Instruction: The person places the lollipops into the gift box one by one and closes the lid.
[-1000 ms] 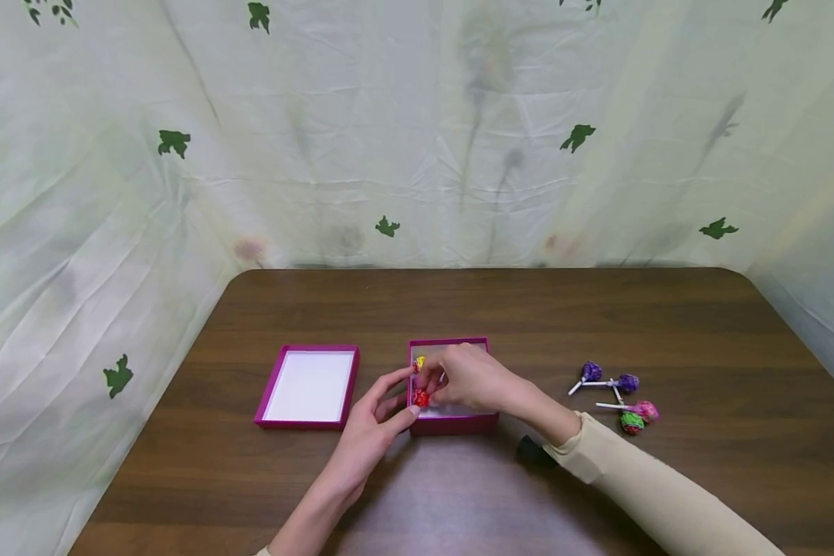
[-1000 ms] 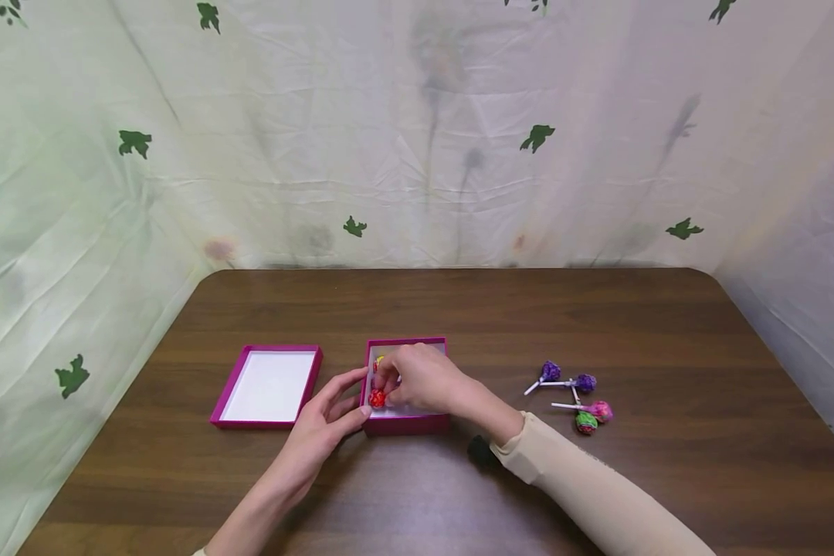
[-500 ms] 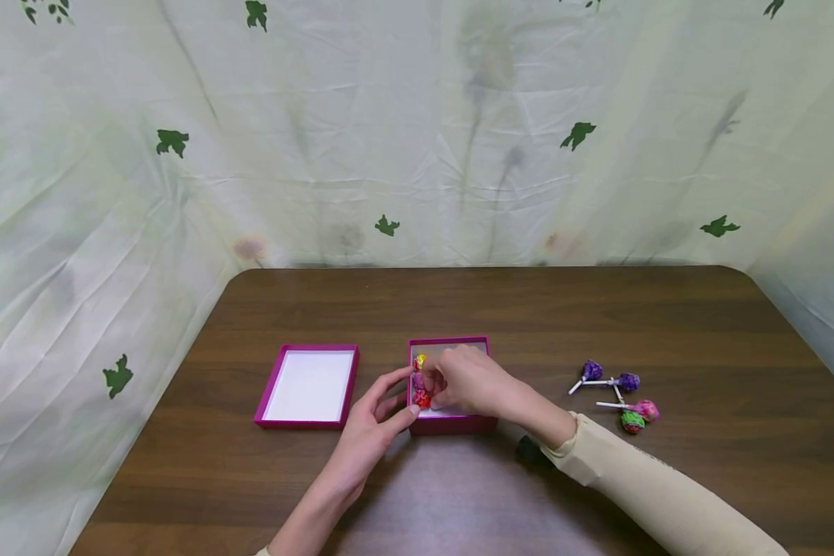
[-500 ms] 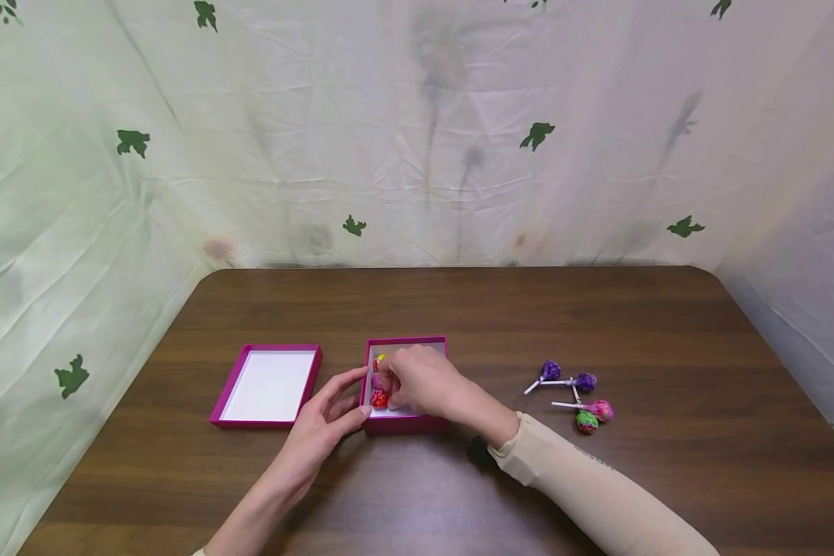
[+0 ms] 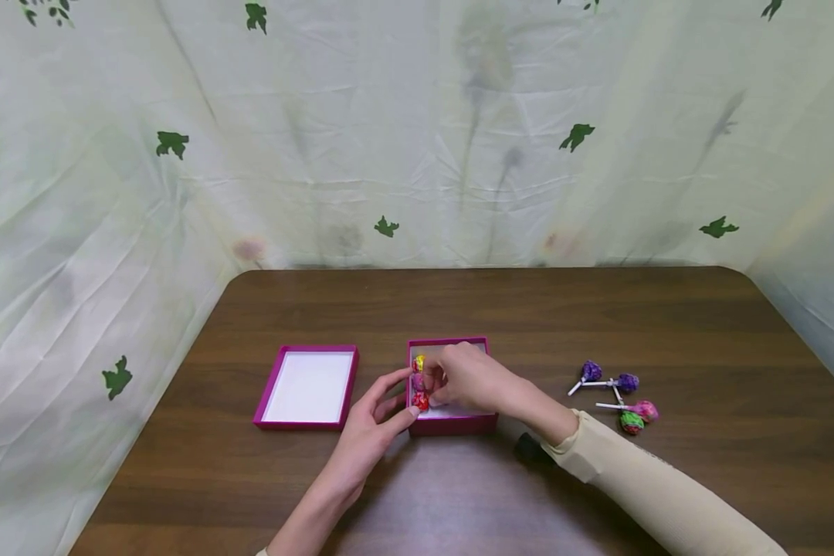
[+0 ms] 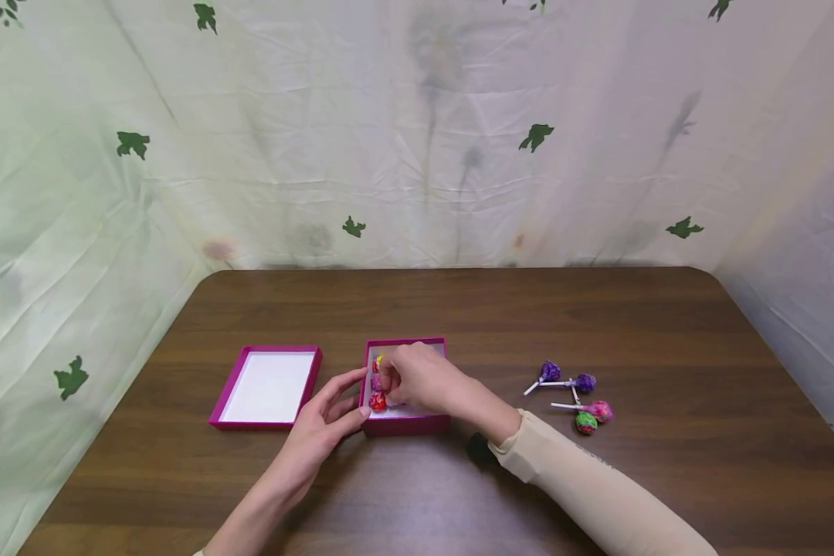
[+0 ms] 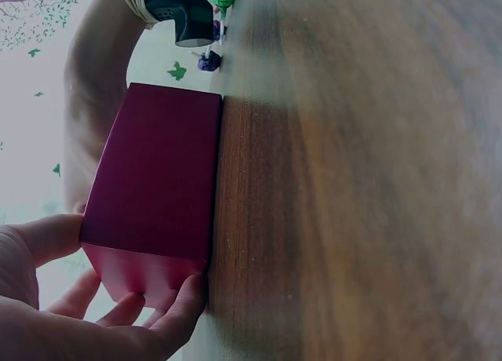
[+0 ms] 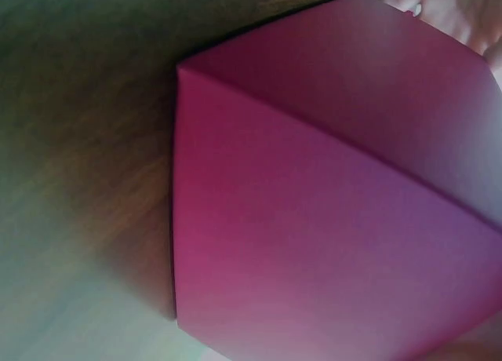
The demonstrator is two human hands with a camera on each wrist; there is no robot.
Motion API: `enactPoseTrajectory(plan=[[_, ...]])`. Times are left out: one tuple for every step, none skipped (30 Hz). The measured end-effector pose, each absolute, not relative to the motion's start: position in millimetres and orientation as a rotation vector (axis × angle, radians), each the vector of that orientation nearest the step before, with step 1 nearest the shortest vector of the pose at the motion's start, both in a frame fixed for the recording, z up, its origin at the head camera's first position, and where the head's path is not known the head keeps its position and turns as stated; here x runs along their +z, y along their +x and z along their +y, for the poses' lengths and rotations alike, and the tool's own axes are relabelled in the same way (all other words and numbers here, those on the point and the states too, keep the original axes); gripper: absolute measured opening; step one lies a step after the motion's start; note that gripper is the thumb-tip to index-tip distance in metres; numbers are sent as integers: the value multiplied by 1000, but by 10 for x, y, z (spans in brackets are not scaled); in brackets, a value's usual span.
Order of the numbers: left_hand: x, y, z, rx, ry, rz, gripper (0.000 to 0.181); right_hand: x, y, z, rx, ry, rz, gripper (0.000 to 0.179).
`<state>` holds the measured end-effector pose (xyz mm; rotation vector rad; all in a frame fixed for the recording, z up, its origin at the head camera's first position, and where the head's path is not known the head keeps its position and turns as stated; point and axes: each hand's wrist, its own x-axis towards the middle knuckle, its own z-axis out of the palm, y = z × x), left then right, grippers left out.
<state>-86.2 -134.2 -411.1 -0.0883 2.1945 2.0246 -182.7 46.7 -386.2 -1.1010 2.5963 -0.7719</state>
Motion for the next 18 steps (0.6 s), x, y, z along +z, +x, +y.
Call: enactPoseTrajectory(plan=[[-4115, -861, -1339, 2028, -89, 2192, 50, -3857, -1828, 472, -788, -1087, 2587, 20], [-4117, -859, -1336, 2031, -86, 2193, 50, -3853, -1830, 476, -802, -1071, 2578, 19], [-4120, -858, -1334, 2034, -85, 2192, 50, -3850, -1832, 480, -822, -1063, 2567, 19], [-4123, -858, -1333, 2036, -84, 2192, 50, -3850, -1836, 486, -844, -1057, 2553, 19], [-4125, -857, -1332, 2037, -83, 2192, 50, -3847, -1838, 491, -873, -1054, 2537, 19], [-4128, -856, -1331, 2039, -83, 2190, 50, -3848, -1843, 499, -905, -1052, 2519, 19], [-4129, -857, -1329, 2041, -82, 2190, 50, -3847, -1845, 507, -946, -1051, 2496, 18], [-4130, -857, -1328, 2041, -81, 2189, 50, -3846, -1848, 514, -987, -1051, 2471, 18], [-4130, -857, -1328, 2043, -83, 2185, 50, -3846, -1851, 523, -1028, -1055, 2448, 17], [-4130, -858, -1327, 2044, -84, 2184, 50, -3846, -1853, 534, -1066, -1056, 2426, 16], [-4128, -858, -1327, 2045, -87, 2183, 50, -3840, -1853, 545, -1103, -1059, 2406, 15], [-4127, -859, -1327, 2046, -87, 2183, 50, -3839, -1855, 557, -1133, -1064, 2391, 14], [-4124, -859, -1328, 2045, -87, 2184, 49, -3831, -1855, 569, -1158, -1071, 2382, 13], [-4122, -859, -1329, 2044, -88, 2186, 49, -3825, -1856, 582, -1176, -1078, 2382, 13], [-4120, -861, -1330, 2042, -87, 2187, 49, -3817, -1854, 597, -1192, -1087, 2385, 14], [-4118, -862, -1332, 2040, -84, 2188, 49, -3806, -1851, 612, -1201, -1092, 2396, 14], [-4117, -863, -1333, 2038, -82, 2188, 49, -3793, -1848, 627, -1208, -1103, 2410, 15], [-4116, -865, -1335, 2036, -78, 2188, 49, -3779, -1844, 644, -1211, -1108, 2425, 16]])
